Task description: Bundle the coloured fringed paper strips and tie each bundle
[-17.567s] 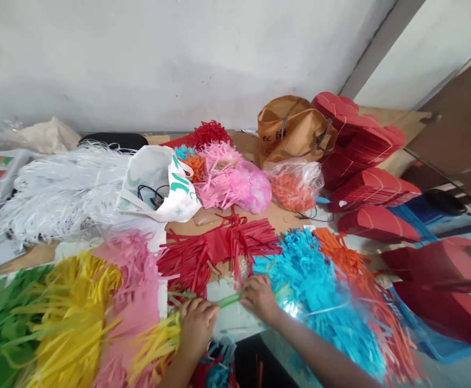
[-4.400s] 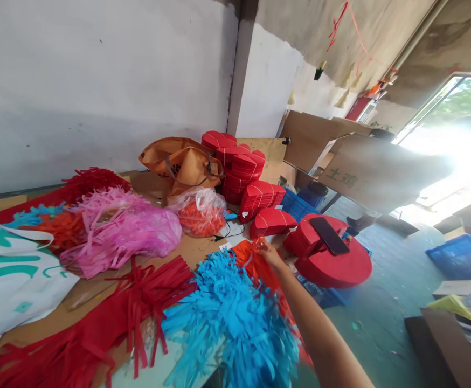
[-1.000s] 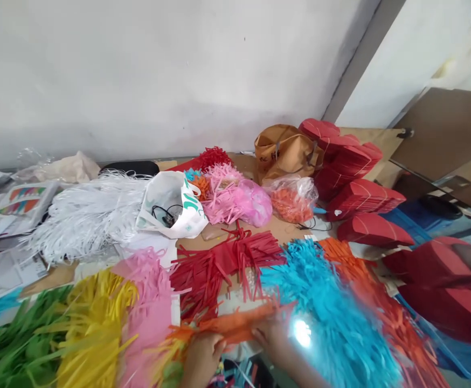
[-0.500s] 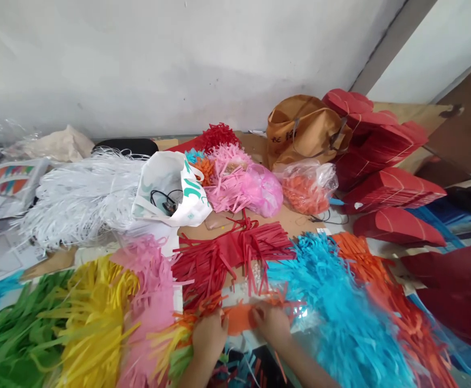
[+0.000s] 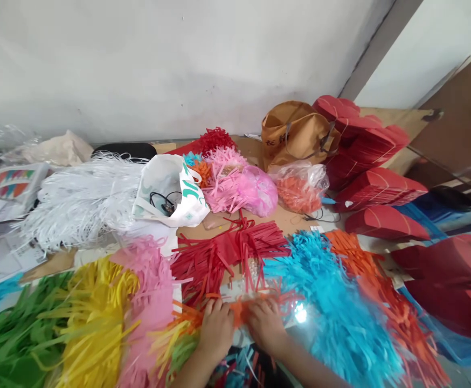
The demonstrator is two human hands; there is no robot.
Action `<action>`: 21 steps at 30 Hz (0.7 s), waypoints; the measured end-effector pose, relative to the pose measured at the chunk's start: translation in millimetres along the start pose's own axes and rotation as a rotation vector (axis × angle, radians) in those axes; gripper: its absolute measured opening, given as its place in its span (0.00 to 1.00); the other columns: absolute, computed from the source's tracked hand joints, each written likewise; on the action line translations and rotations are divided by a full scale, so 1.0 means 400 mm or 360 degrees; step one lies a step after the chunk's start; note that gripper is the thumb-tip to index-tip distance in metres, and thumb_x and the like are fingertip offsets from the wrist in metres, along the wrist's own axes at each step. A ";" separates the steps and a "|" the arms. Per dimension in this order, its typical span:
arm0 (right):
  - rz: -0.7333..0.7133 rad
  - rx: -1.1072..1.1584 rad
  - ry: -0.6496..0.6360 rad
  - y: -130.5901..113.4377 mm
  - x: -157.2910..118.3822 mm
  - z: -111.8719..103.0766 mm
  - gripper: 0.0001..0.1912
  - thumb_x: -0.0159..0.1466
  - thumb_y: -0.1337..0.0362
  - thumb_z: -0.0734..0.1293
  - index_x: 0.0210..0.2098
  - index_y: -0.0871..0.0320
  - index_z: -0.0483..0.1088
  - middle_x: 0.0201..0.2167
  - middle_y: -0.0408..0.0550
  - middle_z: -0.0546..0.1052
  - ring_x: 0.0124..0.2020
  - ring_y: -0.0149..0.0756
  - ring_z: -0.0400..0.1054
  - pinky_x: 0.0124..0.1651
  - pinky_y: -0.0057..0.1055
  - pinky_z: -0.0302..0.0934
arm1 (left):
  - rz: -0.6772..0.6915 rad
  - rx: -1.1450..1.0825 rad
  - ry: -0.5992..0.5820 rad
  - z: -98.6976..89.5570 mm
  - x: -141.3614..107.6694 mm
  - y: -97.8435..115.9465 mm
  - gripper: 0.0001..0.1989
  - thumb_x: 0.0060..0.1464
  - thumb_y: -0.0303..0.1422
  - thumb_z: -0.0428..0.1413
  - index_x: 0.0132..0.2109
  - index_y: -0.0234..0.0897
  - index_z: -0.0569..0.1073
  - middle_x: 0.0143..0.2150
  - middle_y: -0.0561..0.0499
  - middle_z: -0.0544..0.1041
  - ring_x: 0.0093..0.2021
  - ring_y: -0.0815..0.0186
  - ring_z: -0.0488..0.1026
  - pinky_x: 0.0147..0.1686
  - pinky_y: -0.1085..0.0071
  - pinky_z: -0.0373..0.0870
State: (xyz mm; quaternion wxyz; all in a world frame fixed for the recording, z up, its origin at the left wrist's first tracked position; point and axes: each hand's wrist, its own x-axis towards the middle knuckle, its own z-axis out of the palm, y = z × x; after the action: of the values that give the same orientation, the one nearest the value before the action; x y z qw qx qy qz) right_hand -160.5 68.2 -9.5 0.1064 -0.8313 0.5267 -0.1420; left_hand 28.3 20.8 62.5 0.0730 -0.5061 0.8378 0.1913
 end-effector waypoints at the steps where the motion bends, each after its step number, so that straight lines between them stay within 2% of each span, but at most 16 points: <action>1: -0.0003 -0.0012 0.0032 0.003 0.006 0.003 0.07 0.64 0.62 0.67 0.42 0.52 0.74 0.49 0.44 0.77 0.53 0.45 0.64 0.60 0.48 0.43 | 0.0004 0.0008 0.0024 0.000 -0.002 0.004 0.11 0.59 0.32 0.52 0.43 0.36 0.78 0.45 0.45 0.78 0.53 0.54 0.68 0.61 0.53 0.54; 4: 0.0029 0.0028 0.0116 0.010 0.036 -0.002 0.03 0.64 0.64 0.68 0.37 0.51 0.75 0.42 0.41 0.80 0.50 0.42 0.65 0.59 0.46 0.44 | -0.0023 0.0039 0.0099 -0.002 -0.009 0.010 0.12 0.57 0.34 0.53 0.44 0.36 0.78 0.45 0.45 0.78 0.53 0.53 0.67 0.62 0.52 0.52; 7: 0.0042 0.0102 0.0261 0.011 0.054 -0.025 0.02 0.64 0.64 0.69 0.35 0.51 0.75 0.37 0.40 0.80 0.47 0.40 0.66 0.59 0.44 0.43 | -0.0103 0.0085 0.0163 -0.007 -0.023 -0.007 0.14 0.60 0.29 0.49 0.46 0.36 0.78 0.45 0.45 0.79 0.52 0.53 0.69 0.59 0.52 0.56; 11: 0.0020 0.0178 0.0535 0.006 0.050 -0.049 0.02 0.64 0.64 0.69 0.35 0.51 0.74 0.35 0.39 0.80 0.44 0.37 0.66 0.58 0.41 0.43 | -0.0237 0.0151 0.0302 -0.009 -0.057 -0.039 0.21 0.60 0.23 0.47 0.57 0.39 0.74 0.57 0.42 0.74 0.59 0.50 0.65 0.63 0.48 0.50; 14: -0.0015 0.0104 0.0559 -0.004 0.044 -0.053 0.04 0.65 0.67 0.68 0.33 0.53 0.73 0.33 0.39 0.79 0.43 0.35 0.67 0.57 0.40 0.45 | -0.0030 0.0146 0.0412 0.015 -0.067 -0.024 0.21 0.62 0.27 0.49 0.60 0.46 0.70 0.59 0.47 0.73 0.60 0.54 0.65 0.64 0.51 0.50; 17: -0.0044 0.0037 0.0495 -0.011 0.038 -0.047 0.04 0.64 0.68 0.67 0.33 0.54 0.72 0.33 0.40 0.78 0.42 0.34 0.67 0.56 0.40 0.45 | 0.0175 0.0112 0.0400 0.057 -0.045 0.007 0.14 0.64 0.28 0.50 0.51 0.44 0.76 0.49 0.51 0.79 0.55 0.59 0.70 0.62 0.56 0.55; 19: -0.0075 0.0091 0.0425 -0.008 0.030 -0.039 0.03 0.64 0.67 0.68 0.37 0.53 0.73 0.35 0.40 0.79 0.44 0.36 0.67 0.58 0.41 0.45 | 0.0159 0.0108 0.0383 0.085 -0.026 0.015 0.12 0.63 0.27 0.50 0.43 0.42 0.79 0.42 0.52 0.81 0.51 0.61 0.72 0.60 0.58 0.58; 21: -0.0092 0.0132 0.0360 0.002 0.020 -0.027 0.06 0.62 0.65 0.69 0.40 0.54 0.72 0.36 0.43 0.79 0.44 0.39 0.66 0.58 0.43 0.45 | 0.0148 0.0103 0.0377 0.106 -0.014 0.009 0.11 0.63 0.27 0.52 0.39 0.41 0.79 0.39 0.53 0.81 0.50 0.62 0.73 0.59 0.58 0.60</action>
State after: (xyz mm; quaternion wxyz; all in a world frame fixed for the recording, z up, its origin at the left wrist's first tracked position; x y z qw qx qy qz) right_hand -161.6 60.3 1.5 0.0766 -0.8197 0.5048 -0.2595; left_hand 25.0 43.7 26.3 -0.0192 -0.4830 0.8689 0.1064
